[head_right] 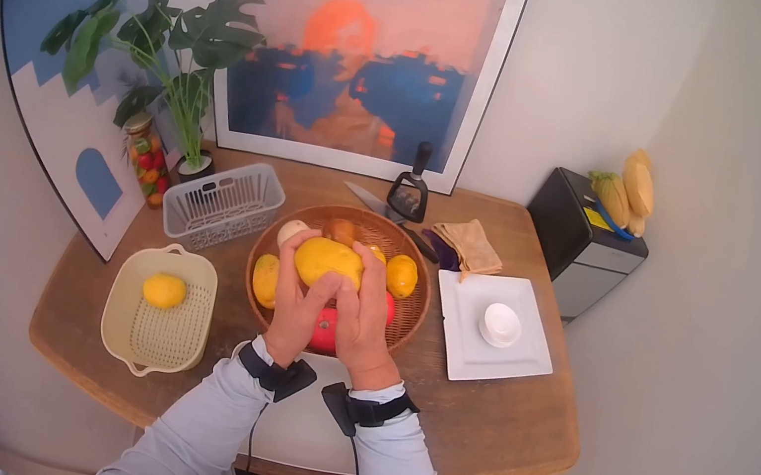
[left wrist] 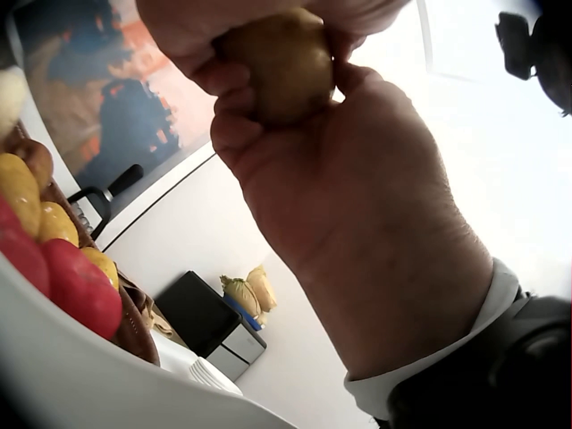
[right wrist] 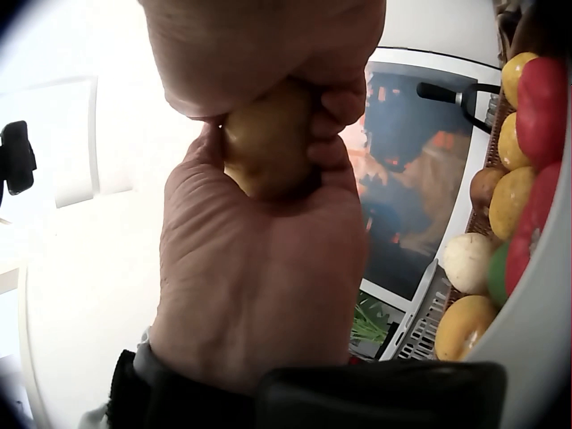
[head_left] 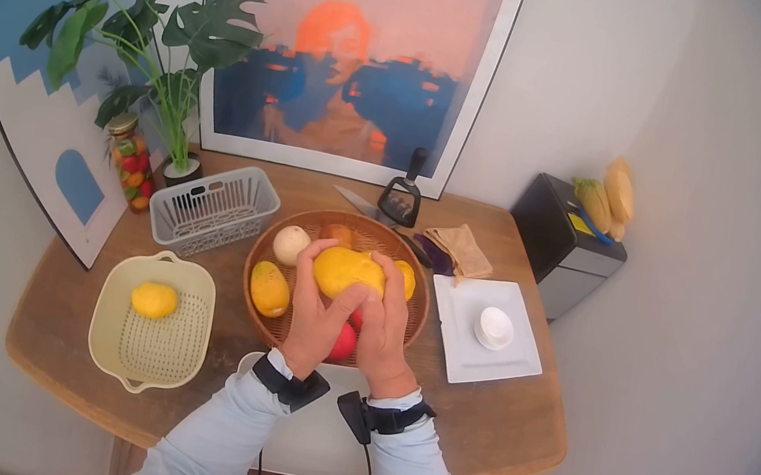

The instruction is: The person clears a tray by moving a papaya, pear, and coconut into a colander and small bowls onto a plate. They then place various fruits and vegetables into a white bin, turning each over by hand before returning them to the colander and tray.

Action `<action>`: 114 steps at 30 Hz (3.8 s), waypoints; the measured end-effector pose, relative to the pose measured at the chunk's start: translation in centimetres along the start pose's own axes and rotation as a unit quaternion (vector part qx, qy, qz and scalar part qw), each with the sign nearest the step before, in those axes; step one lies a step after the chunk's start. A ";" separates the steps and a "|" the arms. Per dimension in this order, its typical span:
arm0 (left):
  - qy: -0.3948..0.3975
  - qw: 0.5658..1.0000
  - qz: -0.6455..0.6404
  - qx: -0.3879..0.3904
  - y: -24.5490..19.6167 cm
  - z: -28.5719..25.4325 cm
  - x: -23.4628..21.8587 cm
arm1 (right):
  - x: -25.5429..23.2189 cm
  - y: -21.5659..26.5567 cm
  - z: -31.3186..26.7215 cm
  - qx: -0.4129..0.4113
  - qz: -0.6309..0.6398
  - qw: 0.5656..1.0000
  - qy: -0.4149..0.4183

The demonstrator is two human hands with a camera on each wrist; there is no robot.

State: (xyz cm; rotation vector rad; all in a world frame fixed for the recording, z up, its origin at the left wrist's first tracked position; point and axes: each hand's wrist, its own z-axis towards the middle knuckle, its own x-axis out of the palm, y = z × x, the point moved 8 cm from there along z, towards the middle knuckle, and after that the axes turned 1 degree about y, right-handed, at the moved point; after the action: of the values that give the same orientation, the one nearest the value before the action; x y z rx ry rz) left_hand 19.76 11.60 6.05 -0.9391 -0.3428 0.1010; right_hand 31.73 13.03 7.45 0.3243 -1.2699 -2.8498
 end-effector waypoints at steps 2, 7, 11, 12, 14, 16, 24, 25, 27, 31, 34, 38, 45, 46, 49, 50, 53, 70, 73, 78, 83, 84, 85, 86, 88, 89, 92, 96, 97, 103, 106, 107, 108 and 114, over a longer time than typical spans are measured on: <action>-0.003 0.999 -0.026 -0.025 0.1 0.0 0.1 | -0.1 -0.1 0.1 -0.004 -0.007 1.000 0.004; -0.027 0.983 -0.139 -0.113 2.6 0.1 -1.0 | 0.4 1.3 0.1 -0.059 -0.088 0.994 0.012; -0.023 0.976 -0.165 -0.142 3.6 0.0 -1.1 | 0.4 1.1 -0.2 -0.051 -0.106 0.993 -0.007; -0.021 0.983 -0.132 -0.124 3.4 0.1 -1.2 | 0.3 0.7 -0.3 -0.035 -0.101 0.994 -0.011; -0.016 0.994 -0.066 -0.088 3.0 0.2 -1.0 | 0.1 -0.3 -0.2 0.000 -0.055 0.998 -0.026; -0.014 0.993 -0.071 -0.097 1.9 0.1 -0.6 | -0.1 -1.3 -0.1 0.066 0.029 0.997 -0.033; 0.010 0.987 -0.139 -0.082 1.8 0.1 0.3 | -0.9 -1.0 0.6 0.048 0.057 0.996 -0.049; 0.015 0.974 -0.200 -0.103 2.4 0.1 0.3 | -0.9 -0.4 0.7 0.013 0.032 0.998 -0.047; 0.029 0.952 -0.276 -0.125 2.7 0.2 0.4 | -0.9 0.8 0.7 -0.057 -0.019 0.997 -0.042; 0.038 0.942 -0.308 -0.124 2.2 0.3 0.5 | -0.8 0.0 0.6 -0.032 0.024 0.999 -0.036; 0.026 0.949 -0.292 -0.120 2.7 0.4 0.4 | -0.9 -0.7 0.6 -0.001 0.032 0.999 -0.027; 0.031 0.999 -0.030 -0.027 1.9 0.1 0.0 | -0.3 -1.8 0.4 0.034 0.033 0.999 -0.024; 0.054 0.998 -0.013 -0.014 0.2 -0.1 1.1 | -0.4 -4.1 -0.6 0.185 0.179 0.965 -0.047; 0.057 0.998 0.004 -0.007 -0.2 -0.1 1.1 | -0.4 -4.3 -0.5 0.160 0.161 0.973 -0.044; 0.042 0.999 0.022 0.004 0.4 0.1 0.5 | -0.4 -3.5 -0.2 0.084 0.073 0.993 -0.033; 0.032 0.999 0.023 0.007 0.6 0.2 0.3 | -0.5 -1.9 0.0 0.057 0.022 0.998 -0.030; -0.017 0.994 -0.052 -0.090 1.8 0.2 -0.8 | 0.0 -0.2 0.2 -0.006 -0.066 0.997 -0.031; 0.023 0.999 0.012 -0.026 1.0 0.0 0.1 | 0.7 -5.5 -1.2 0.301 0.226 0.926 -0.026; 0.016 0.998 -0.020 -0.061 1.7 0.0 0.0 | -0.4 -3.9 -0.2 0.161 0.123 0.978 -0.040; 0.037 0.989 -0.080 -0.121 3.0 0.0 -0.1 | -0.5 -2.0 0.1 -0.039 -0.068 0.994 -0.076; 0.063 0.998 0.018 0.019 1.1 -0.4 1.5 | -1.1 -4.9 -1.0 0.279 0.191 0.936 -0.096; 0.061 0.997 -0.016 -0.036 1.7 -0.4 1.3 | -1.2 -5.0 -1.1 0.287 0.201 0.930 -0.113; 0.061 0.993 -0.050 -0.091 2.3 -0.4 0.9 | -1.9 -3.9 -0.4 0.182 0.099 0.971 -0.116; 0.060 0.984 -0.084 -0.146 3.0 -0.6 0.7 | -1.8 -2.9 0.0 0.073 -0.005 0.990 -0.118; 0.042 0.977 -0.097 -0.183 3.8 -0.4 0.0 | -1.2 -0.7 0.1 -0.046 -0.118 0.984 -0.125; 0.033 0.973 -0.103 -0.201 4.3 -0.4 -0.2 | -1.0 0.5 0.1 -0.056 -0.125 0.982 -0.133; 0.044 0.993 -0.030 -0.104 3.7 -0.2 0.1 | -1.2 -4.2 -0.4 0.095 0.034 0.986 -0.132; 0.104 0.993 0.044 -0.014 1.3 -0.7 1.8 | -1.8 -7.0 -1.6 0.369 0.218 0.898 -0.104; 0.106 0.992 0.059 -0.020 1.9 -0.6 1.6 | -2.4 -6.4 -0.9 0.289 0.156 0.938 -0.113; 0.090 0.968 -0.072 -0.221 4.0 -0.8 0.6 | -2.4 -2.7 0.0 0.004 -0.088 0.983 -0.161; 0.104 0.993 0.004 -0.052 2.6 -0.3 1.5 | -2.6 -6.9 -0.5 0.202 0.062 0.969 -0.125; 0.111 0.993 0.044 0.027 1.8 -0.3 1.8 | -2.6 -8.2 -1.0 0.310 0.157 0.932 -0.102; 0.121 0.991 0.049 0.016 2.0 -0.3 1.8 | -2.3 -8.5 -1.3 0.347 0.201 0.911 -0.091; 0.054 0.973 -0.117 -0.191 4.2 -0.7 0.6 | -2.2 -2.7 -0.1 0.014 -0.027 0.992 -0.120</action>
State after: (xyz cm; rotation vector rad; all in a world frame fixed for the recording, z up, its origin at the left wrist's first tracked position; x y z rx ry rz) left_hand 20.84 13.70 2.44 -1.2708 -0.3756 -0.2392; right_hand 34.07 14.98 5.83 0.0162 -1.3569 -2.9931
